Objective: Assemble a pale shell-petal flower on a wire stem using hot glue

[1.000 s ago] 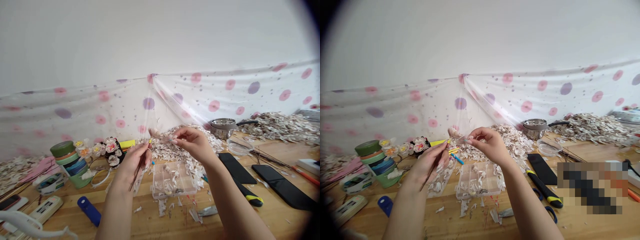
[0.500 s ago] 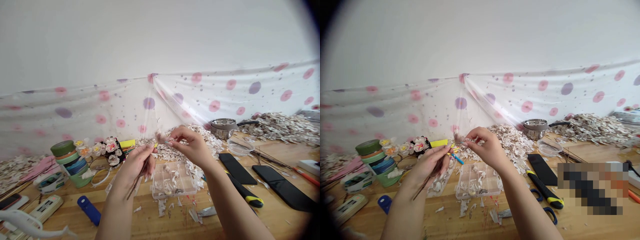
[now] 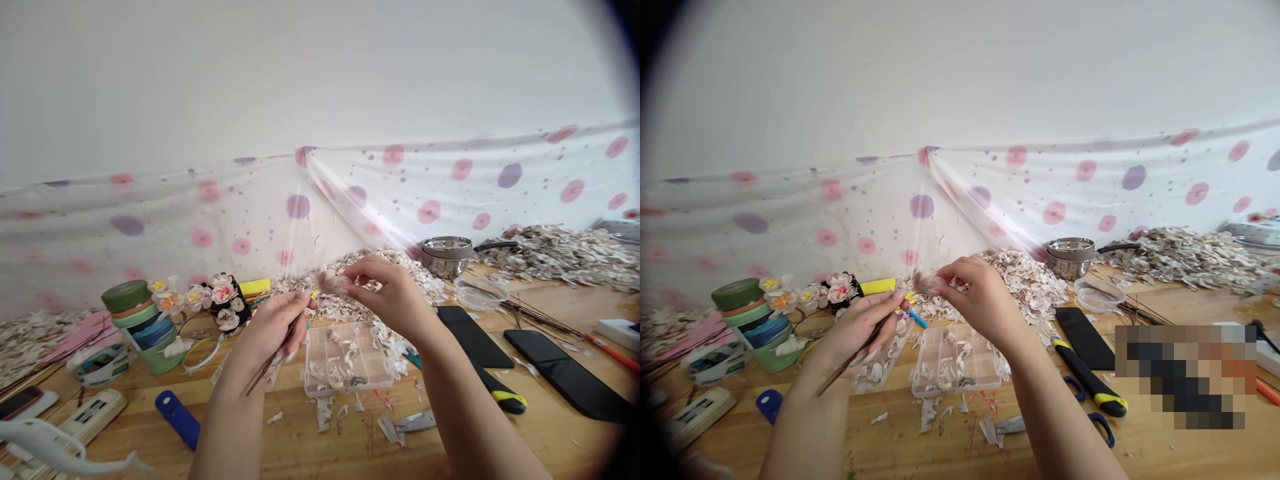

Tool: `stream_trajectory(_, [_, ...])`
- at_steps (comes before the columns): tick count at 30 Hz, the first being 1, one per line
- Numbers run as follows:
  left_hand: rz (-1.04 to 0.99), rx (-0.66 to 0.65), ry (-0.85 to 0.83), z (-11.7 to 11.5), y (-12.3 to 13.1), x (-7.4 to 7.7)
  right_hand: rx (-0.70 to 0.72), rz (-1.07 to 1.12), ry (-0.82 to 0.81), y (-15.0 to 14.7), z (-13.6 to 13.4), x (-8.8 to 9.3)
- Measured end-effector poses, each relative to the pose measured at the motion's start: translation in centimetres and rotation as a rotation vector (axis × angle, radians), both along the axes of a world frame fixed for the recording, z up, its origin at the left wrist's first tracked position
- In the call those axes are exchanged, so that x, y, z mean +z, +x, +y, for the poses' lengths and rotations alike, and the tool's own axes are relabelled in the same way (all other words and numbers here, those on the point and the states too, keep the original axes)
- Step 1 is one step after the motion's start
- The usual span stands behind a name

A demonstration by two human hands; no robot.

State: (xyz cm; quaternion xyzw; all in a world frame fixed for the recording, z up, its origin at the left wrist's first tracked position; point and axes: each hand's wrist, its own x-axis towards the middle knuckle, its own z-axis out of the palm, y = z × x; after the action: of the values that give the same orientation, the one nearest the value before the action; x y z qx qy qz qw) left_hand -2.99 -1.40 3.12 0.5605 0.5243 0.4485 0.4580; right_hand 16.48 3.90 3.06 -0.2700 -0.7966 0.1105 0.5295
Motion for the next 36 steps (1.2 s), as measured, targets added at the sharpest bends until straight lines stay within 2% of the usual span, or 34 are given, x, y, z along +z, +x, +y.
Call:
stream_trajectory(9, [0.077, -0.034, -0.01, 0.0, 0.0, -0.1, -0.119, -0.088, 0.025, -0.1, -0.8, 0.2])
stream_trajectory(22, [0.265, -0.035, 0.024, 0.0, 0.1, -0.6, -0.181, -0.153, -0.079, -0.1, -0.9, 0.3])
stream_trajectory(29, [0.326, -0.004, 0.06, -0.1, 0.0, -1.1, -0.15, -0.115, -0.108, -0.2, -0.7, 0.1])
stream_trajectory(36, [0.315, 0.0, 0.071, -0.4, 0.1, -1.1, -0.061, -0.03, -0.183, -0.2, -0.5, 0.1])
